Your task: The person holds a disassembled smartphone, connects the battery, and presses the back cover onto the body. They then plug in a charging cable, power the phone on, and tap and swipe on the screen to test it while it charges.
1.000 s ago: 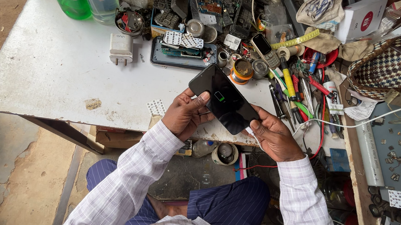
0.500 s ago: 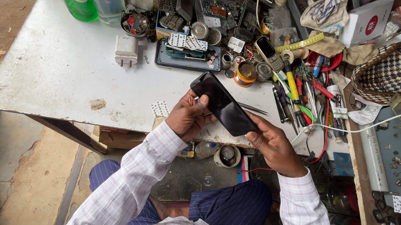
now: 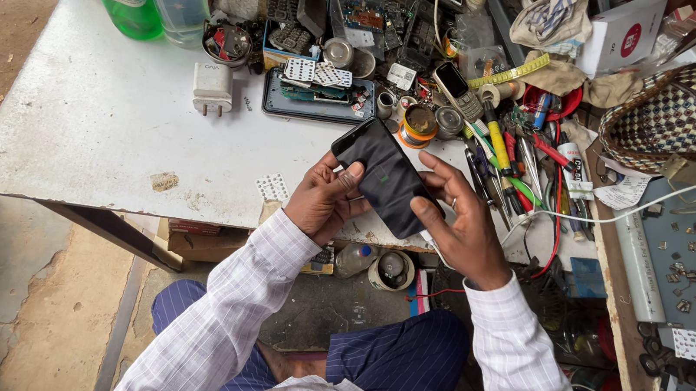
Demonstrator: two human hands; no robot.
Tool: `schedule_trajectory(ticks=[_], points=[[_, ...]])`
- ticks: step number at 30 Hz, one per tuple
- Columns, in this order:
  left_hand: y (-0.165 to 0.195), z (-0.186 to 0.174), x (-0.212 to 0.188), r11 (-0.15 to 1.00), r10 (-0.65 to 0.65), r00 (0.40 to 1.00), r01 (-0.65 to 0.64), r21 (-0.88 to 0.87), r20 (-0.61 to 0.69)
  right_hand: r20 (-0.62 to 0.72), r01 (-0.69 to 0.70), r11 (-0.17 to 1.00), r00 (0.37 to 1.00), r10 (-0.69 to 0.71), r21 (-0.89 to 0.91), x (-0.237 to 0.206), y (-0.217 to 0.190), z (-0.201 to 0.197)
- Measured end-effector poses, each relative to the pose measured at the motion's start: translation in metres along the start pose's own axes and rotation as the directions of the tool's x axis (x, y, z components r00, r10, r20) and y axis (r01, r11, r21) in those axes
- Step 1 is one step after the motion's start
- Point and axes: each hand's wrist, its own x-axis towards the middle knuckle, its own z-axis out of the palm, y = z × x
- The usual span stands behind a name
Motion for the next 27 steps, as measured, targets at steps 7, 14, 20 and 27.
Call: schedule_trajectory(ticks=[7,14,20,27], points=[[-0.002,-0.003,0.000,0.999,0.029,1.000,-0.030,-0.020,-0.010,-0.098,0.065,0.998,0.993,-0.062,0.028,0.017,0.012,0.007],[0.000,0.002,-0.001,1.000,-0.029,0.996,0.029,-0.005,-0.080,-0.066,0.045,0.997,0.997,-0.041,0.064,0.018,0.022,0.002],[0.003,0.003,-0.002,1.000,0.006,1.000,-0.006,-0.002,0.005,-0.037,0.059,0.998,0.998,-0.057,0.035,0.021,0.020,0.000],[0.001,0.001,-0.001,0.999,-0.011,1.000,0.012,0.032,-0.016,-0.069,0.142,0.990,0.987,-0.143,-0.014,0.018,0.025,-0.002]])
